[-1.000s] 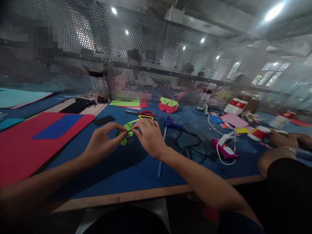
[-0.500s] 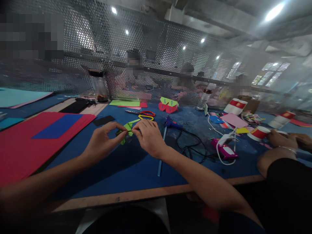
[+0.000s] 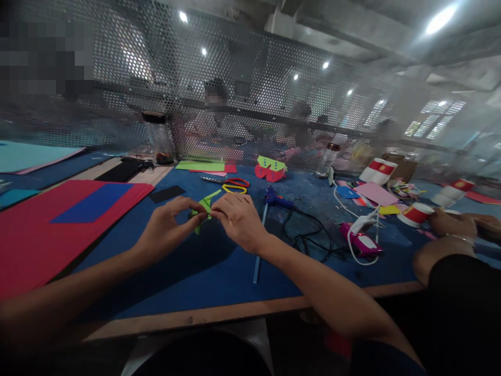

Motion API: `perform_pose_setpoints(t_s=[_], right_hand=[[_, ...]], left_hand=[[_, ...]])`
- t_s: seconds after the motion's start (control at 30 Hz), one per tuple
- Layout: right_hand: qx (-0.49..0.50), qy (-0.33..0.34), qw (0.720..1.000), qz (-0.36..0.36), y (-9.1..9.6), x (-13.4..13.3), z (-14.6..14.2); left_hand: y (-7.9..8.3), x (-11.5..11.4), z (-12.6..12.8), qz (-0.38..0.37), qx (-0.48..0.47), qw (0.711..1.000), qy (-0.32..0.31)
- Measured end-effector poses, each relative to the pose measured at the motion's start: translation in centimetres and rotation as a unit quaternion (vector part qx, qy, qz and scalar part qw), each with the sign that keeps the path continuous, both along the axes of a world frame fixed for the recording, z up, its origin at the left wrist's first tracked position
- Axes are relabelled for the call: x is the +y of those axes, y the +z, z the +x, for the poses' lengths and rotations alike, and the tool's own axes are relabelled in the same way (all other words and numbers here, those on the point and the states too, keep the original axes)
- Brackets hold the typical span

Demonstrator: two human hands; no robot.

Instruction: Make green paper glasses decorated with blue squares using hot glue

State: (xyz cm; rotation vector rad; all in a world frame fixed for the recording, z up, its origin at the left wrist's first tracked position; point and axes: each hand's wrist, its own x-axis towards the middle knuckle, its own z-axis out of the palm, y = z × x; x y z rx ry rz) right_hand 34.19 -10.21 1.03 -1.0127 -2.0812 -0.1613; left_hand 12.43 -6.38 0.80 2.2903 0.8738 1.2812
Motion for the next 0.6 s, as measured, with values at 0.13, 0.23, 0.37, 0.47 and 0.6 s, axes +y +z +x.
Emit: perform_pose_setpoints(t_s=[0.13, 0.23, 0.37, 0.47, 0.6], right_hand=[[0.027, 0.004, 0.999, -0.030, -0.06, 0.10, 0.01], [0.039, 0.004, 0.998, -0.043, 0.00, 0.13, -0.01], [0.043, -0.010, 0.998, -0.054, 0.14, 0.07, -0.02], [0.056, -0.010, 0.996, -0.068, 0.13, 0.15, 0.06], [0.059, -0.015, 0.995, -0.079, 0.01, 0.41, 0.20]], left_hand=[[-0.04, 0.05, 0.00, -0.003, -0.011, 1.000, -0.001], [0.00, -0.01, -0.03, -0.004, -0.013, 1.000, -0.003], [0.32, -0.23, -0.02, -0.006, -0.010, 1.000, -0.001], [0.54, -0.32, -0.01, -0.008, -0.006, 1.000, 0.005], [0.54, -0.28, 0.03, -0.006, -0.006, 1.000, 0.008]])
